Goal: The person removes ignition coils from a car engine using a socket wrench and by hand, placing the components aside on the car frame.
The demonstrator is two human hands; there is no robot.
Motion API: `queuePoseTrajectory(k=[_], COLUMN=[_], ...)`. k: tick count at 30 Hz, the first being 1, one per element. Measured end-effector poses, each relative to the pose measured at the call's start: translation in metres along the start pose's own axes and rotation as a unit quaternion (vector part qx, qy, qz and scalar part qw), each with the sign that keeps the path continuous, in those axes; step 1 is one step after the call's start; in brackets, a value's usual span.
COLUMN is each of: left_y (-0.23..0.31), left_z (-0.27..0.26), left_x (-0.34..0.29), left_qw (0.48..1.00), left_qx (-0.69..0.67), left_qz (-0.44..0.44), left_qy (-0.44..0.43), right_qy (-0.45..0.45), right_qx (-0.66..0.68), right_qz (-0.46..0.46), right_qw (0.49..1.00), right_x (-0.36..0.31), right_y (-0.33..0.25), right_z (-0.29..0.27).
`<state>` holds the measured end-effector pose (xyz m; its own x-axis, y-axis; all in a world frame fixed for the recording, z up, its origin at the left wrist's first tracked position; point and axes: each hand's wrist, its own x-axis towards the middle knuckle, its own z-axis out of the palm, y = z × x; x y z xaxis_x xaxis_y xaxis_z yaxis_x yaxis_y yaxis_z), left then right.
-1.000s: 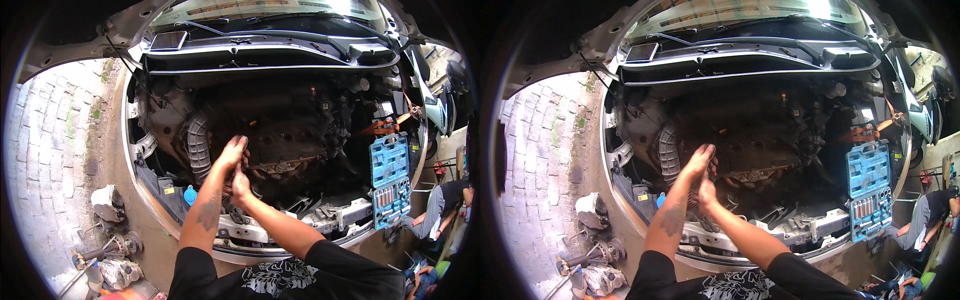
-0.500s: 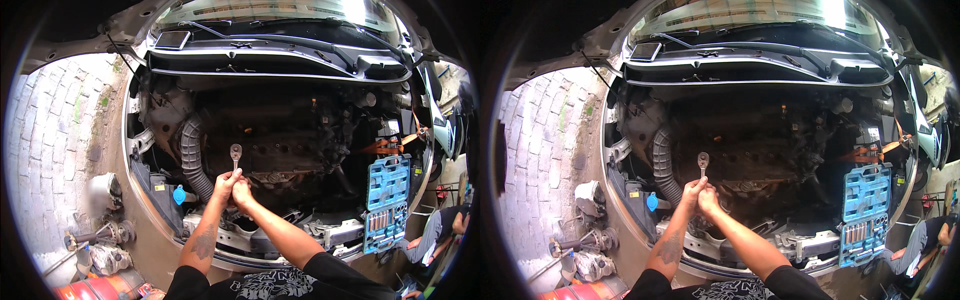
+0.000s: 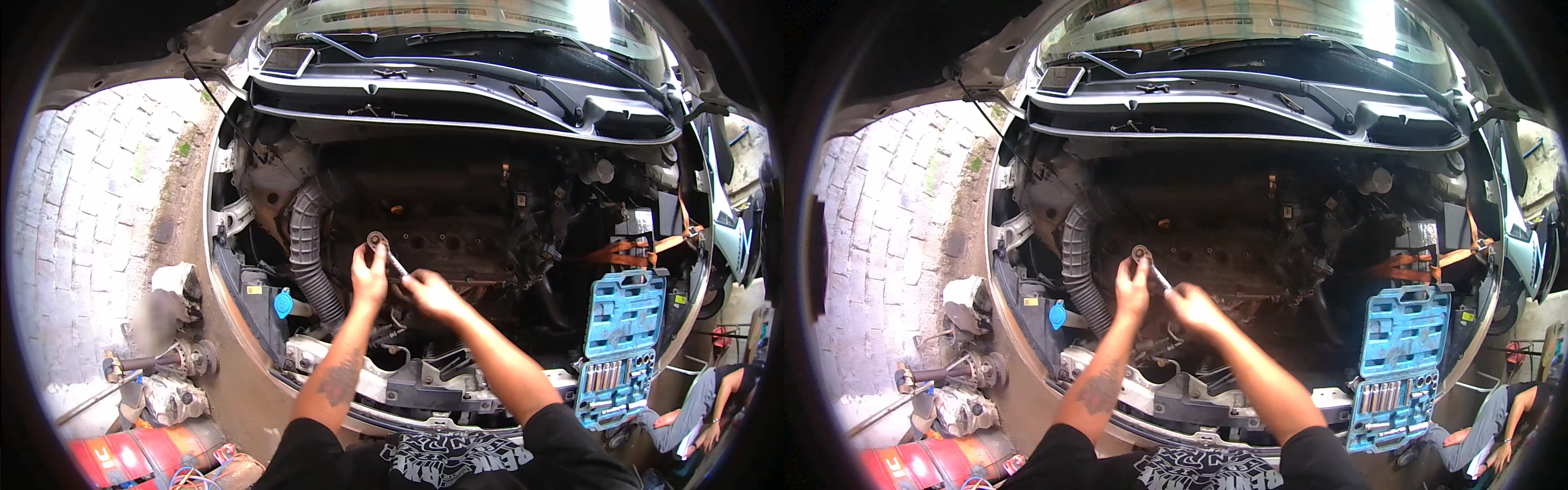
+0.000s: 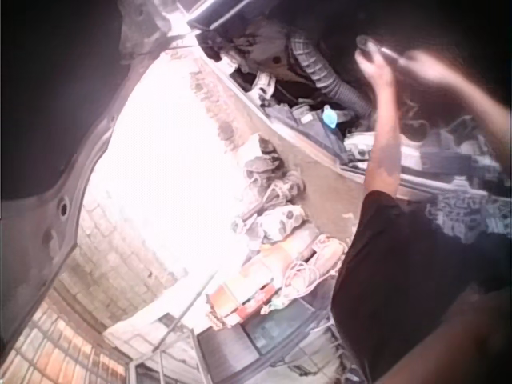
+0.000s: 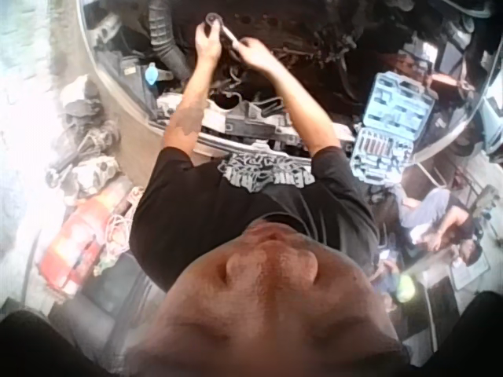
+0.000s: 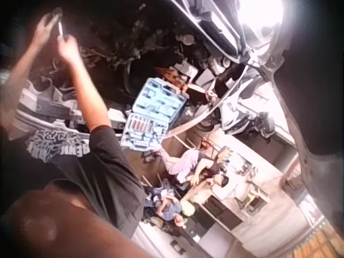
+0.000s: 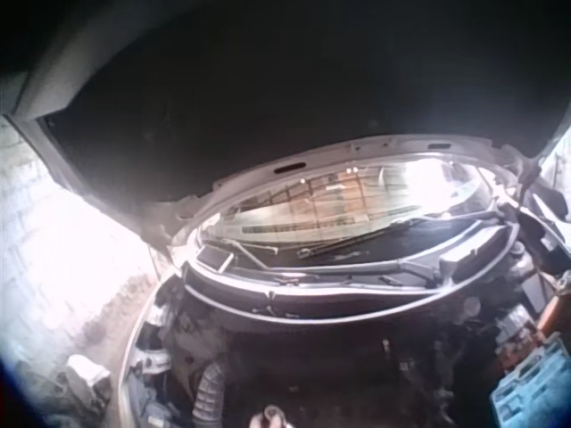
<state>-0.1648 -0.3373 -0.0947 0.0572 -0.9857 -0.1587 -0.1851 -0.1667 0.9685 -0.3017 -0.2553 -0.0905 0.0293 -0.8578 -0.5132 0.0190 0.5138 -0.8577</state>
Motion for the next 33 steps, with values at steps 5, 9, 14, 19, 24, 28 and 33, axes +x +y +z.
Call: queuePoseTrajectory(k=[5, 9, 14, 19, 24, 28, 33], left_y=[0.014, 0.020, 0.009, 0.006, 0.035, 0.076, 0.126], left_z=[-0.021, -0.042, -0.033, -0.009, -0.019, -0.029, -0.042], left_x=[0.051, 0.066, 0.049, 0.039, 0.053, 0.042, 0.003], left_qw=[0.972, 0.960, 0.963, 0.984, 0.978, 0.970, 0.959], left_qx=[0.053, 0.094, 0.057, 0.020, -0.094, -0.065, -0.016], left_qz=[-0.085, -0.079, -0.111, -0.087, -0.084, 0.003, 0.051], left_qy=[-0.212, -0.253, -0.240, -0.154, -0.165, -0.236, -0.277], right_qy=[-0.010, -0.088, -0.162, 0.218, 0.169, 0.157, 0.175], right_qx=[0.219, 0.325, 0.106, -0.329, -0.284, -0.155, -0.093], right_qz=[0.054, 0.081, 0.149, -0.060, -0.088, -0.103, -0.173], right_qw=[0.974, 0.938, 0.970, 0.917, 0.940, 0.970, 0.965], right_x=[-0.002, 0.017, -0.011, -0.024, -0.046, -0.083, -0.130], right_y=[0.005, 0.004, -0.006, -0.045, -0.068, -0.076, -0.085], right_z=[0.133, 0.143, 0.014, -0.038, 0.013, 0.050, 0.066])
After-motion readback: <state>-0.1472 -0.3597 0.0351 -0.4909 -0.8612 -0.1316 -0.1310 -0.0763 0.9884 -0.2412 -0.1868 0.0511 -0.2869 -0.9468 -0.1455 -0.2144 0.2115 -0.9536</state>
